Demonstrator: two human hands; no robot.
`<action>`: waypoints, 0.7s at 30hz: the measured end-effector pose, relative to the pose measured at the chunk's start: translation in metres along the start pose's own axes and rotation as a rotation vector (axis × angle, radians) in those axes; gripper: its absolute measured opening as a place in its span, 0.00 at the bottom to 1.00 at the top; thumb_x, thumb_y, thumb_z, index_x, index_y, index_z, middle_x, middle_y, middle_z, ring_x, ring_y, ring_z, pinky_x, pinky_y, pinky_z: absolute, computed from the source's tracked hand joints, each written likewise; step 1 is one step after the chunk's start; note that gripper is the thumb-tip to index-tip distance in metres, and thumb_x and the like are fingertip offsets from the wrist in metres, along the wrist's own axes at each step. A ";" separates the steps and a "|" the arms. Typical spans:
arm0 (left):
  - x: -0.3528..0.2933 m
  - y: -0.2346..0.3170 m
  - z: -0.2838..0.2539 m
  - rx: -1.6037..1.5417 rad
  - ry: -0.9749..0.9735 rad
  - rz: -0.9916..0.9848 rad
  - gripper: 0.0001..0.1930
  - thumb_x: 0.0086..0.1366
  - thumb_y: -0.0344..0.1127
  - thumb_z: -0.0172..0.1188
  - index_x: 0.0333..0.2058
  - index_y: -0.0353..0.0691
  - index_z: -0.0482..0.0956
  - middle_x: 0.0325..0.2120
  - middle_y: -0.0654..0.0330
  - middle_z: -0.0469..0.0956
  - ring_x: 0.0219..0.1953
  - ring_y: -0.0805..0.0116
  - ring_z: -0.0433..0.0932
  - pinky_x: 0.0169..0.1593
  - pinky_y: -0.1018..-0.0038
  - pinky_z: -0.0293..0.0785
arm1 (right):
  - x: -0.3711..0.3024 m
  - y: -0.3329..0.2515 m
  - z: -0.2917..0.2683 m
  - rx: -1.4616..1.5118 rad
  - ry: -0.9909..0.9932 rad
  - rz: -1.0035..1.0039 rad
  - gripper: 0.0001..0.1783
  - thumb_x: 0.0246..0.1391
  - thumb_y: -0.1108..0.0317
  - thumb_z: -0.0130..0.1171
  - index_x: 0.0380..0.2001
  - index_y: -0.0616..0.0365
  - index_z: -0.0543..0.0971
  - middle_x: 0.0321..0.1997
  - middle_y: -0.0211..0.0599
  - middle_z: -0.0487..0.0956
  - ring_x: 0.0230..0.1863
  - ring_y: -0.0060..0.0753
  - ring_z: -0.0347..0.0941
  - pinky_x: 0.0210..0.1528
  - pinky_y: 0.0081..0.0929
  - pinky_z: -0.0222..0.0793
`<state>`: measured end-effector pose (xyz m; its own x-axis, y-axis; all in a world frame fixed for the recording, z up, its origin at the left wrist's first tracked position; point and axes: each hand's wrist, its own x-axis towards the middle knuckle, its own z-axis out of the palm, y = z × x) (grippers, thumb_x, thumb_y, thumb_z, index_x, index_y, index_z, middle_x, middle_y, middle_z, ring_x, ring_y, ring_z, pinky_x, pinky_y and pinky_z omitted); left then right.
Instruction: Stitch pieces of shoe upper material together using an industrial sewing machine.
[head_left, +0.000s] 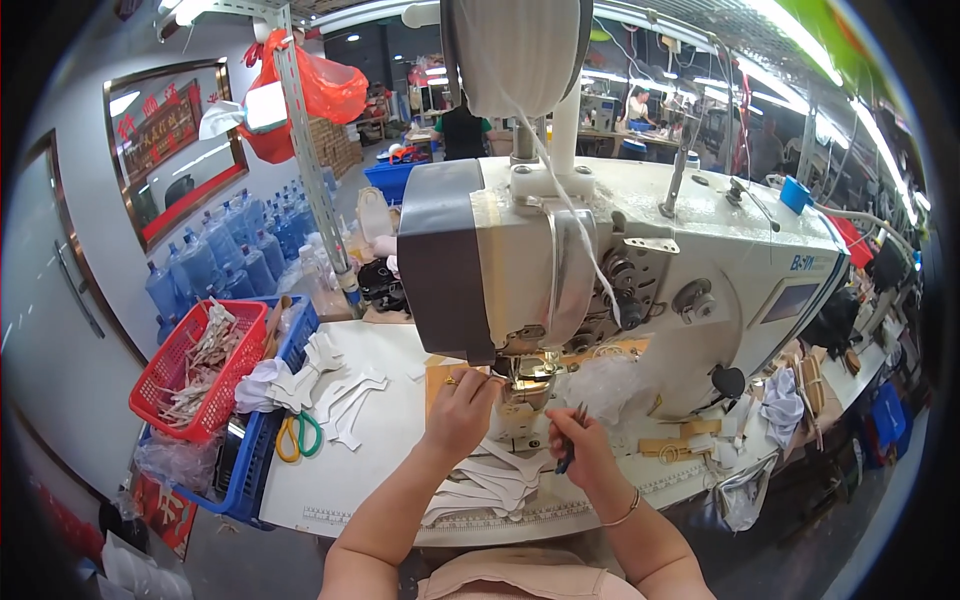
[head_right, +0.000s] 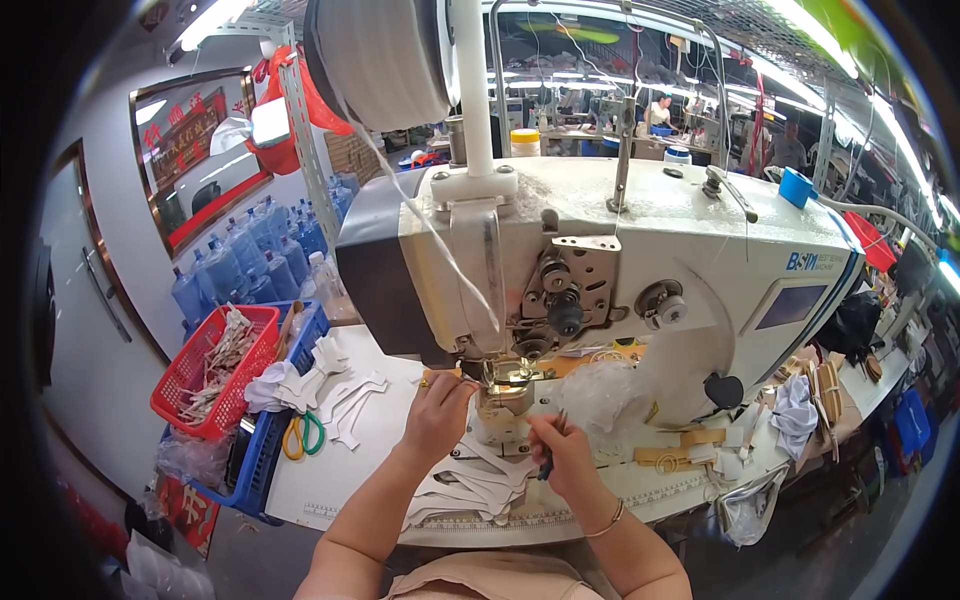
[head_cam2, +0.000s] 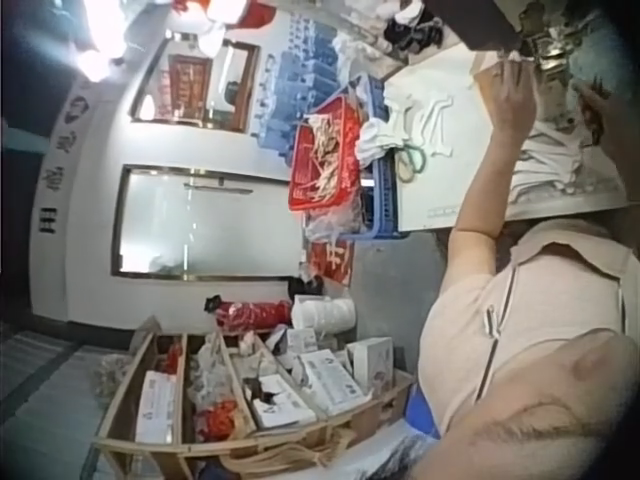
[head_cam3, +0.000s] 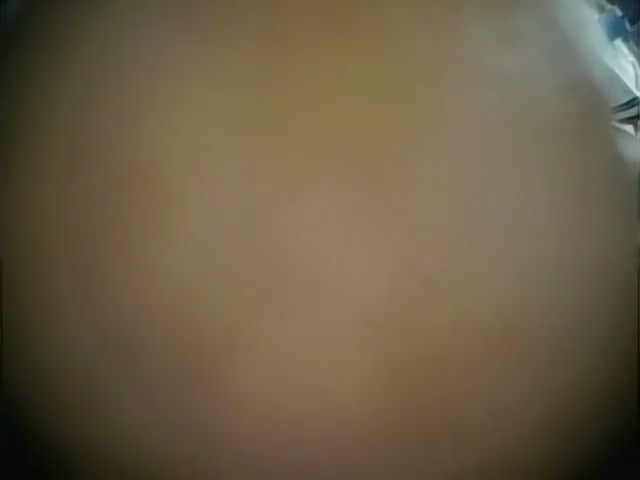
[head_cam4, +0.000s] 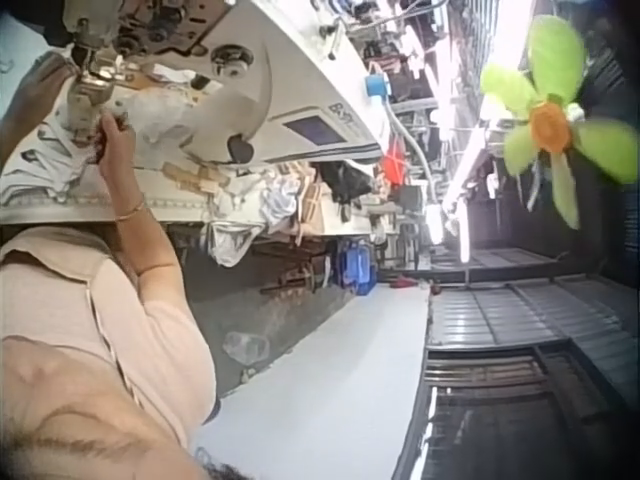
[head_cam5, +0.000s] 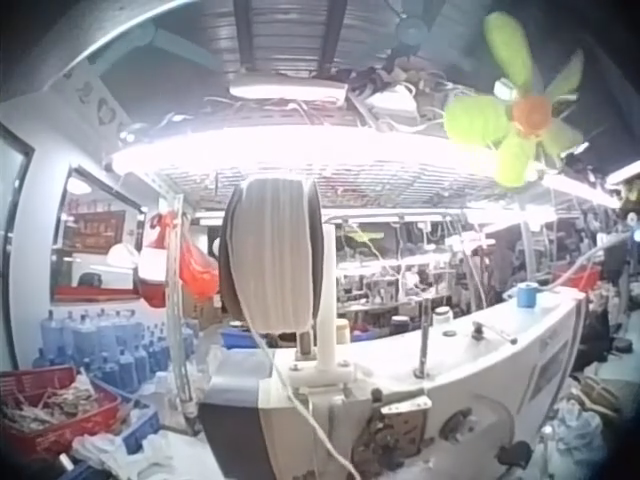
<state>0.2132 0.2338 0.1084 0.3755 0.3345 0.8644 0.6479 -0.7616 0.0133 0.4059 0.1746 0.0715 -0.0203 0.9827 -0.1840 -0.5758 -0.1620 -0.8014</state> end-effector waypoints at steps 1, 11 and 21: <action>0.000 -0.001 0.000 -0.016 0.016 0.000 0.07 0.50 0.23 0.56 0.30 0.38 0.75 0.26 0.61 0.70 0.30 0.64 0.70 0.33 0.72 0.68 | 0.002 -0.005 0.004 0.000 0.023 -0.048 0.07 0.53 0.66 0.59 0.33 0.56 0.76 0.23 0.26 0.73 0.20 0.17 0.65 0.20 0.17 0.57; -0.001 -0.013 -0.009 -0.188 0.006 0.035 0.16 0.43 0.21 0.59 0.35 0.42 0.78 0.32 0.63 0.74 0.38 0.62 0.74 0.40 0.68 0.71 | 0.002 -0.054 0.033 0.034 -0.093 -0.422 0.12 0.55 0.66 0.57 0.40 0.60 0.74 0.34 0.35 0.78 0.20 0.17 0.64 0.20 0.15 0.53; 0.003 -0.009 -0.018 -0.417 -0.084 -0.089 0.14 0.47 0.24 0.61 0.36 0.42 0.78 0.35 0.57 0.75 0.39 0.60 0.74 0.43 0.71 0.69 | -0.002 -0.035 0.006 0.057 -0.119 -0.246 0.10 0.55 0.63 0.58 0.36 0.58 0.76 0.27 0.29 0.74 0.21 0.17 0.66 0.20 0.16 0.56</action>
<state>0.1971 0.2315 0.1198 0.3942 0.4399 0.8069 0.3637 -0.8810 0.3027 0.4210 0.1790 0.1030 0.0312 0.9961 0.0829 -0.6204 0.0843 -0.7798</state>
